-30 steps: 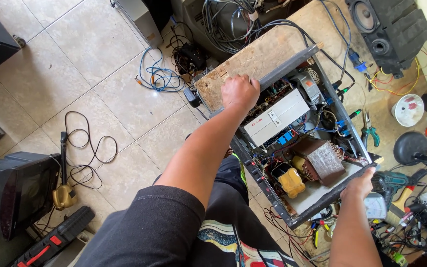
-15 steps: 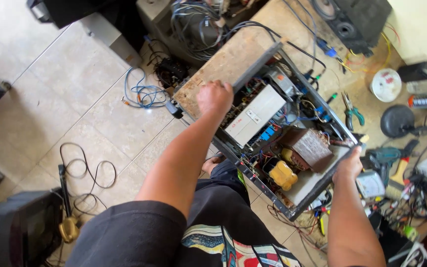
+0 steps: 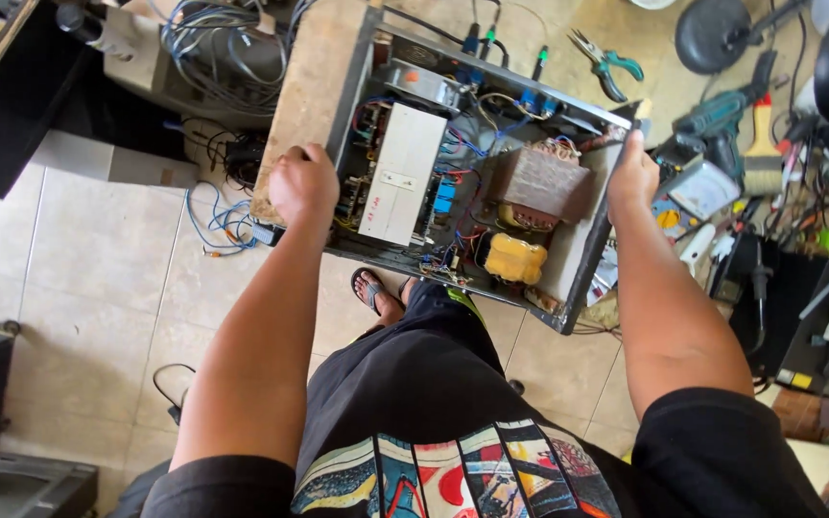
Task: Troubleshooting and repairing an audio amplifier by connecting cables and inspecting internal components.
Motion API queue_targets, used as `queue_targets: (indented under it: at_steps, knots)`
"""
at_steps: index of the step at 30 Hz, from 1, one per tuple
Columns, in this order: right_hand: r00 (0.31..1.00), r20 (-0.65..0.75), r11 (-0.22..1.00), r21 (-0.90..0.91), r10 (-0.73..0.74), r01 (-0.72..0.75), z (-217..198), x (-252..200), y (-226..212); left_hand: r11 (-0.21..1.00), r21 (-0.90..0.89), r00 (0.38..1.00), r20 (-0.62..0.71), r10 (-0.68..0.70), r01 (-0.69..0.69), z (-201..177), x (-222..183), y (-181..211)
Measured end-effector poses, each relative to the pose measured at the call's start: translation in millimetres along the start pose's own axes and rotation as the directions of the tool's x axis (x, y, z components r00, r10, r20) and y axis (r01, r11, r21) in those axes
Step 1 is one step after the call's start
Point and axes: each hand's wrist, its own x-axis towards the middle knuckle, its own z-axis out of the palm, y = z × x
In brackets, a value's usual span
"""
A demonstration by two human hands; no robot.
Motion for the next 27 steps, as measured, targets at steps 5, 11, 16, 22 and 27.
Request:
queue_targets:
  at_steps: [5,11,16,22,27]
  knots:
    - [1.000,0.026,0.996,-0.090,-0.001,0.004,-6.4,-19.5,-27.6,0.998,-0.061,0.999,0.040,-0.027,0.029,-26.7,-7.8,8.1]
    - [0.998,0.061,0.998,-0.066,-0.002,0.006,-11.7,-26.1,-33.3,0.986,-0.155,0.997,0.050,-0.060,0.067,-26.1,-9.2,5.8]
    - [0.996,0.085,0.999,-0.050,-0.013,0.017,-18.7,-34.2,-39.3,0.984,-0.150,0.995,0.058,-0.086,0.094,-21.7,-4.4,2.4]
    - [0.995,0.102,0.999,-0.023,-0.023,0.026,-15.9,-31.1,-37.4,0.976,-0.178,0.990,0.086,-0.110,0.124,-29.6,-8.9,5.0]
    - [0.995,0.099,0.999,-0.040,-0.021,0.025,-18.5,-34.4,-40.1,0.975,-0.192,0.989,0.114,-0.093,0.114,-37.5,-13.7,8.5]
